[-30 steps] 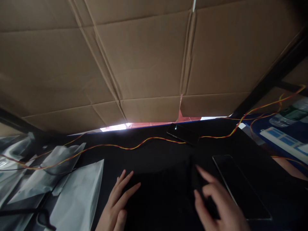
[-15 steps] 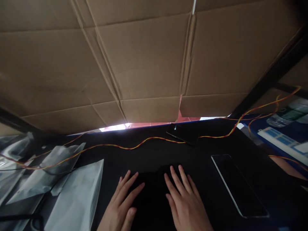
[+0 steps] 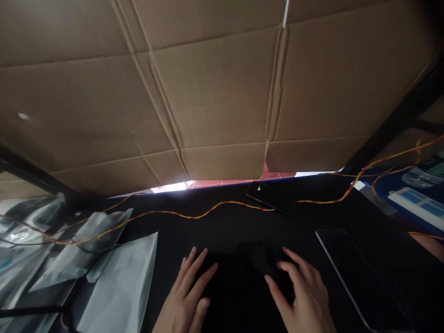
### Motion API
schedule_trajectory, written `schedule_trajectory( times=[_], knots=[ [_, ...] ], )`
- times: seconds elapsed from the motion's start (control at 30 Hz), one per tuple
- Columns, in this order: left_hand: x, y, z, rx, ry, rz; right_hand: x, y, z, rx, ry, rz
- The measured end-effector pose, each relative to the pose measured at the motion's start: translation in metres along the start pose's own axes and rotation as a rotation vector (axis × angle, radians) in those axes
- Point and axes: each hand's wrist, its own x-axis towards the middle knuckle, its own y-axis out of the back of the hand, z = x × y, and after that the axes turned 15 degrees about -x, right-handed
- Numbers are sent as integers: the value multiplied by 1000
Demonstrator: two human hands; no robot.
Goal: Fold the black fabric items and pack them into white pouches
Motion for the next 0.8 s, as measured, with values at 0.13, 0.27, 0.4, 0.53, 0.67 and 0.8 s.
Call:
schedule_trajectory(
  times=[0.13,0.27,0.4,0.53,0.67,0.8],
  knots=[
    [-2,5,0,-51,38,37,4,3,7,238,-58,-128],
    [-2,4,0,-62,26,45,20,18,13,171,-31,10],
    [0,3,2,-18,-26,6,36,26,-22,103,250,36],
    [-1,2,2,16,-48,22,39,25,-51,269,433,-57],
    [-3,-1,0,41,-63,45,39,26,-32,293,340,-11],
    [-4,-3,-1,75,-74,60,34,18,-21,181,475,-11]
  ],
)
